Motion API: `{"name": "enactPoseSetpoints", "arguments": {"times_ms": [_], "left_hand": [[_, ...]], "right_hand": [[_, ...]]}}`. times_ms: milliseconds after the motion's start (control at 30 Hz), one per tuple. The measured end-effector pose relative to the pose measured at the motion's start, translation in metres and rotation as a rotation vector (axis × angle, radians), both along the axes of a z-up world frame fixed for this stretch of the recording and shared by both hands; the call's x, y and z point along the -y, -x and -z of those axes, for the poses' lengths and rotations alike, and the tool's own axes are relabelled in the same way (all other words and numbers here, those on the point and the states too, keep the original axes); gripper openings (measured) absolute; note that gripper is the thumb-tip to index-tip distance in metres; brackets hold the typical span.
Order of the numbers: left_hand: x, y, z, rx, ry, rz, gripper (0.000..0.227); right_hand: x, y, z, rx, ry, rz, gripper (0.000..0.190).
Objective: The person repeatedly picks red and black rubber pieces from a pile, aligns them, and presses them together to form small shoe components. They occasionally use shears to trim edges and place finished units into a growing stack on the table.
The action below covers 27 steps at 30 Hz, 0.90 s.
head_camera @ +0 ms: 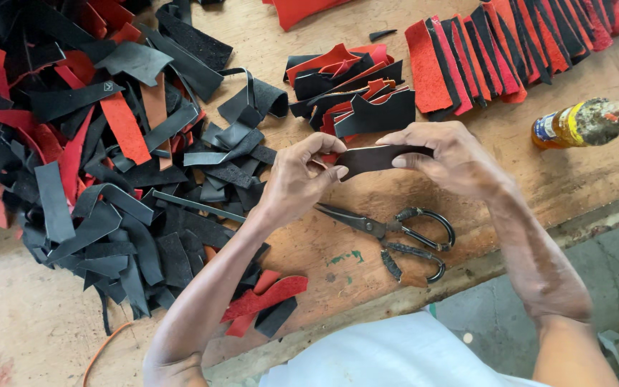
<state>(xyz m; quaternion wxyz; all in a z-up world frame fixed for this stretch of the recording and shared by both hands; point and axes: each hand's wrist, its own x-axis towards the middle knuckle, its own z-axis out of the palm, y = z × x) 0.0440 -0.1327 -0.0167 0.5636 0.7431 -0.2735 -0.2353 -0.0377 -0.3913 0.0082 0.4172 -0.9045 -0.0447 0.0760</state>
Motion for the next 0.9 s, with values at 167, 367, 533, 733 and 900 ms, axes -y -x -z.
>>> {"name": "enactPoseSetpoints", "arguments": {"times_ms": [167, 367, 533, 733, 900], "left_hand": [[0.006, 0.003, -0.008, 0.329, -0.027, -0.103, 0.025], [0.008, 0.002, -0.009, 0.628, -0.131, -0.16, 0.031], [0.006, 0.005, -0.009, 0.645, -0.212, -0.161, 0.042], [0.008, 0.01, -0.01, 0.639, -0.208, -0.165, 0.045], [0.009, 0.014, -0.008, 0.536, -0.216, -0.148, 0.046]], "right_hand": [[-0.01, -0.009, 0.004, 0.224, 0.122, 0.048, 0.037], [-0.01, -0.022, 0.014, 0.471, 0.206, 0.064, 0.028], [-0.009, -0.021, 0.024, 0.564, 0.355, 0.082, 0.04], [-0.006, -0.02, 0.031, 0.507, 0.421, 0.064, 0.041], [-0.014, -0.019, 0.029, 0.588, 0.421, -0.045, 0.048]]}}
